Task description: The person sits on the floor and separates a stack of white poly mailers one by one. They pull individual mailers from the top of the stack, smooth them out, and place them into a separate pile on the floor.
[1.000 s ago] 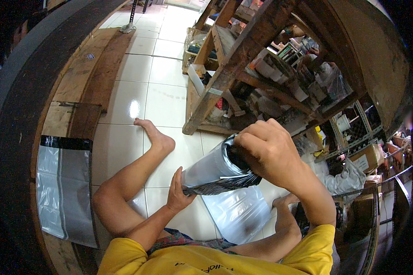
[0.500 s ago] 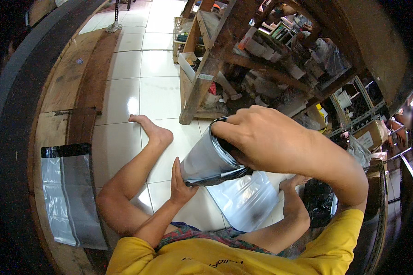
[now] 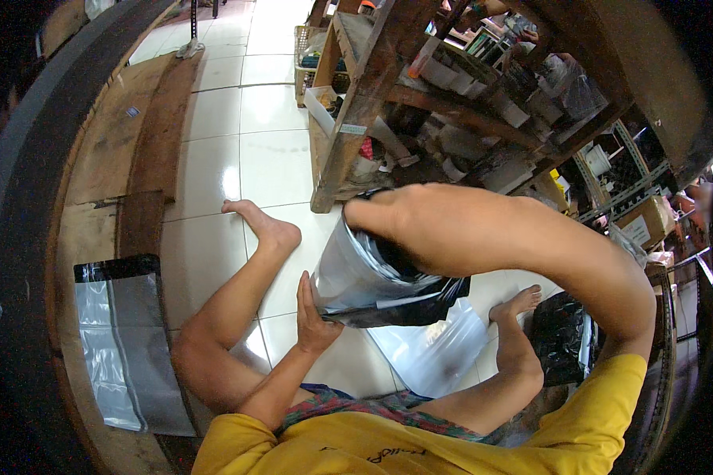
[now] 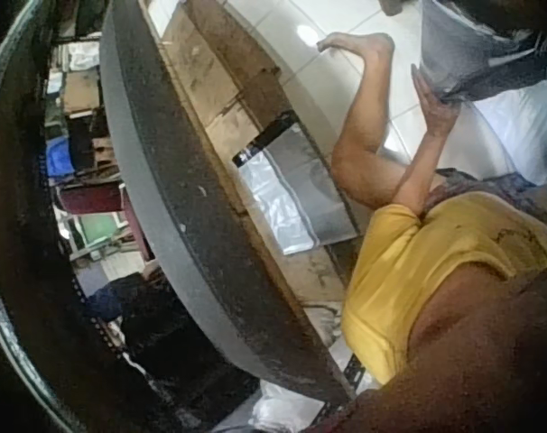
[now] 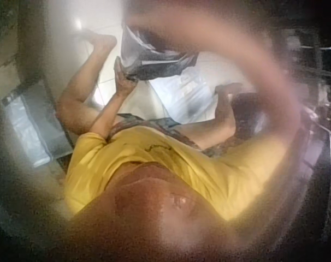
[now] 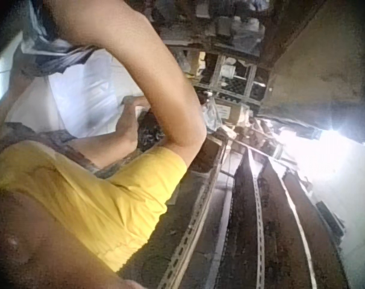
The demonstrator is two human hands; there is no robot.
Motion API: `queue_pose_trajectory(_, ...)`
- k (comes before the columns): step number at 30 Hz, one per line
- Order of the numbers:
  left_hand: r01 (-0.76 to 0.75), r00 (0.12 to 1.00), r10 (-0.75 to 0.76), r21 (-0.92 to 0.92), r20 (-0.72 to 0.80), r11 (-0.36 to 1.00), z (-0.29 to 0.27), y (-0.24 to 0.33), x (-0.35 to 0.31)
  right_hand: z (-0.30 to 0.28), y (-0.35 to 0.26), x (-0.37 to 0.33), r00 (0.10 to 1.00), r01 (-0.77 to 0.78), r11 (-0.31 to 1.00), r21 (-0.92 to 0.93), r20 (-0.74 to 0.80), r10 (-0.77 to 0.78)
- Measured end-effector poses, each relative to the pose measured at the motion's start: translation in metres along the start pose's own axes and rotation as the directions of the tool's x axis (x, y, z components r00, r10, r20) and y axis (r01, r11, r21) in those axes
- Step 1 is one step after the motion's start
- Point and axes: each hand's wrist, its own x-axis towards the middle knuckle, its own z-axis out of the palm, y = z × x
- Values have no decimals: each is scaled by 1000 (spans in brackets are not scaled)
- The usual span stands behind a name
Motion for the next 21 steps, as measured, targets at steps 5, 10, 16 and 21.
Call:
queue_pose_trajectory(5,2,1000,-2,11,-2,1000,-2,1,3,-10,-2,6,994,-99,995,22,40,98)
queue_pose_trajectory(10,-37,999,37,11,-4,999,1,0,4,-13,-2,-3,914,-405,909,-96,-64,400)
queue_pose_trajectory(16,-41,999,41,11,-3,999,7,5,2,0,3,0,923,-366,905,217,-43,383)
queue_pose_trajectory(21,17,1000,-17,-21,8,1000,8,4,1,7,20,4,948,-37,999,-32,-317,25)
